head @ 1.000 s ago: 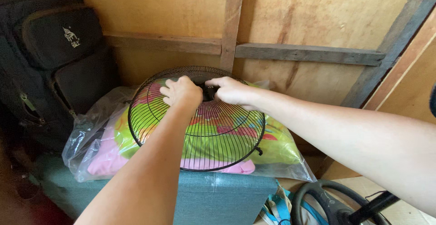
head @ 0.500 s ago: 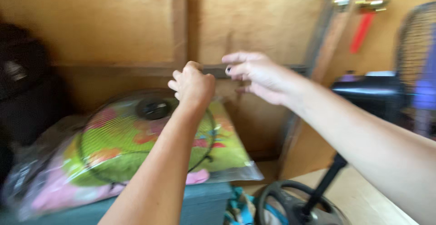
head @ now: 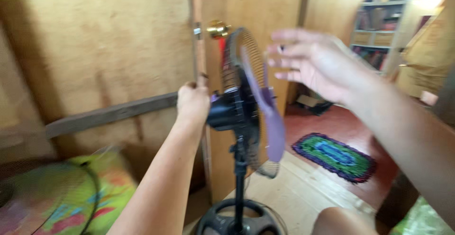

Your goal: The person assembles a standing fan by attaching the purple fan blade to the motor shaft, securing it with a nut, and then attaching the front and rear protective grilles. The person repeatedly removes and reattaches components during the process.

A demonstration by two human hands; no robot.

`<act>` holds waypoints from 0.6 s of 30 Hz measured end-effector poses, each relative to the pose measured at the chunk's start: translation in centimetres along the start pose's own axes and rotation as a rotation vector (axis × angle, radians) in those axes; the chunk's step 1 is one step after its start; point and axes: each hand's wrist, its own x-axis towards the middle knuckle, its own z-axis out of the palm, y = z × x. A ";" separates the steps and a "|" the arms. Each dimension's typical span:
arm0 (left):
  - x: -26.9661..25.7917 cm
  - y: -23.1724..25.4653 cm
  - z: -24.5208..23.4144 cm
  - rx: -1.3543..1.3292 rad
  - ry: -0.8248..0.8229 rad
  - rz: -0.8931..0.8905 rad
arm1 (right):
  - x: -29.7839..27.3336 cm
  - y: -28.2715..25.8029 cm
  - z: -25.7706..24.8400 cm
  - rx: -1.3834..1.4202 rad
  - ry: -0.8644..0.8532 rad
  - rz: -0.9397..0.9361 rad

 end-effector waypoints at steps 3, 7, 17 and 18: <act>-1.4 1.6 1.4 -0.073 0.115 0.144 | 1.8 5.0 -4.4 0.126 0.169 0.209; -3.7 3.5 2.4 0.038 0.046 0.261 | 4.5 11.9 -6.8 0.069 0.157 0.436; -2.6 1.3 0.3 -0.337 -0.460 -0.134 | 10.5 16.5 -2.8 -0.068 -0.089 0.648; -1.7 0.5 0.1 -0.388 -0.426 -0.223 | 10.5 16.5 -2.9 -0.122 -0.113 0.633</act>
